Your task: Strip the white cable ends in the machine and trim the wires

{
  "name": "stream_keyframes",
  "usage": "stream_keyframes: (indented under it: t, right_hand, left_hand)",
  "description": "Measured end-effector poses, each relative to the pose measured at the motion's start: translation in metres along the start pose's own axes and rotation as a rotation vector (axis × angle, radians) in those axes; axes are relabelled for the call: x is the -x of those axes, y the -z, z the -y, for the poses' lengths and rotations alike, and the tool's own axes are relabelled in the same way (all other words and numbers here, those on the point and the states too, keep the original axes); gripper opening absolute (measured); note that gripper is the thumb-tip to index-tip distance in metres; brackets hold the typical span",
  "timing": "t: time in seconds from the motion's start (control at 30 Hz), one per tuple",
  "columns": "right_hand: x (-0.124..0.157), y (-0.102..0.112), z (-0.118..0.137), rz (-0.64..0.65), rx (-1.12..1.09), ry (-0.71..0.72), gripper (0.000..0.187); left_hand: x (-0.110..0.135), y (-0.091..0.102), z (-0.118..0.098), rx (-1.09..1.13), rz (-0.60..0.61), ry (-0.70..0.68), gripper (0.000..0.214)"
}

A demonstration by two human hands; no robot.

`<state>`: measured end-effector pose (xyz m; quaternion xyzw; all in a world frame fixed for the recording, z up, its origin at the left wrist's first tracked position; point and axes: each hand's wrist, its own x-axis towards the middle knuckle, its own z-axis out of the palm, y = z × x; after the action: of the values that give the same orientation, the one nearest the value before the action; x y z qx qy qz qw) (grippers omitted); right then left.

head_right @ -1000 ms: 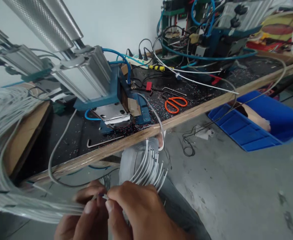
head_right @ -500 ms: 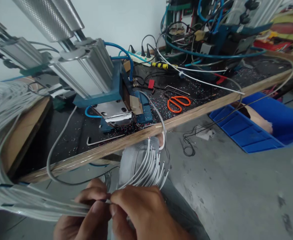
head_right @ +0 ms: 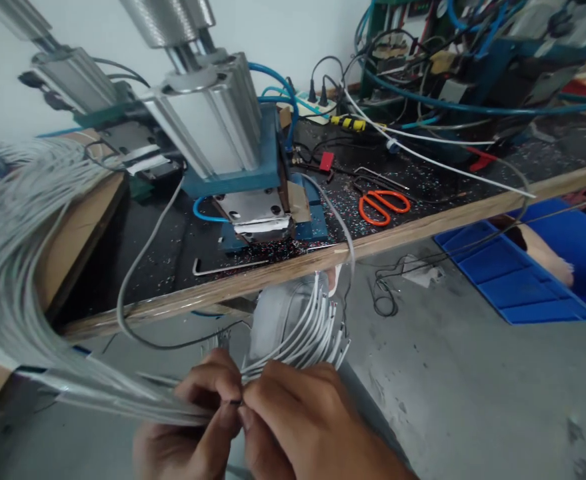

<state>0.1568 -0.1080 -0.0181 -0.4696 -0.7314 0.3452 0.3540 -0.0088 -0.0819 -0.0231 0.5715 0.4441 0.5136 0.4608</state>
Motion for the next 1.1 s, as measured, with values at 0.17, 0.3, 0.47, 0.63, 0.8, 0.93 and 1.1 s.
stream_keyframes:
  t: [0.17,0.3,0.47,0.63,0.8,0.93,1.1]
  right_hand:
    - [-0.001,0.023,-0.005,0.206,0.148,0.009,0.022]
    - [-0.002,0.026,-0.007,0.244,0.250,0.064,0.026]
    - [0.004,0.007,-0.004,-0.033,-0.015,-0.012,0.025]
    - [0.007,0.007,-0.007,0.153,0.003,0.001,0.030]
    - [0.001,0.017,-0.010,0.300,0.128,0.092,0.034]
    - [-0.003,0.013,-0.010,0.245,-0.016,0.009,0.028]
    - [-0.002,0.013,-0.012,0.305,-0.079,-0.034,0.028]
  left_hand:
    - [-0.008,0.006,-0.010,-0.229,0.272,0.068,0.022]
    - [-0.014,0.010,-0.013,-0.331,0.443,0.097,0.026]
    - [-0.010,-0.001,-0.003,-0.009,0.232,0.286,0.008]
    - [-0.010,0.010,0.000,0.003,0.378,0.292,0.013]
    - [-0.017,0.032,-0.007,-0.165,0.655,0.306,0.029]
    - [-0.018,0.035,-0.008,-0.141,0.608,0.297,0.025]
    - [-0.018,0.035,-0.009,-0.143,0.631,0.248,0.024]
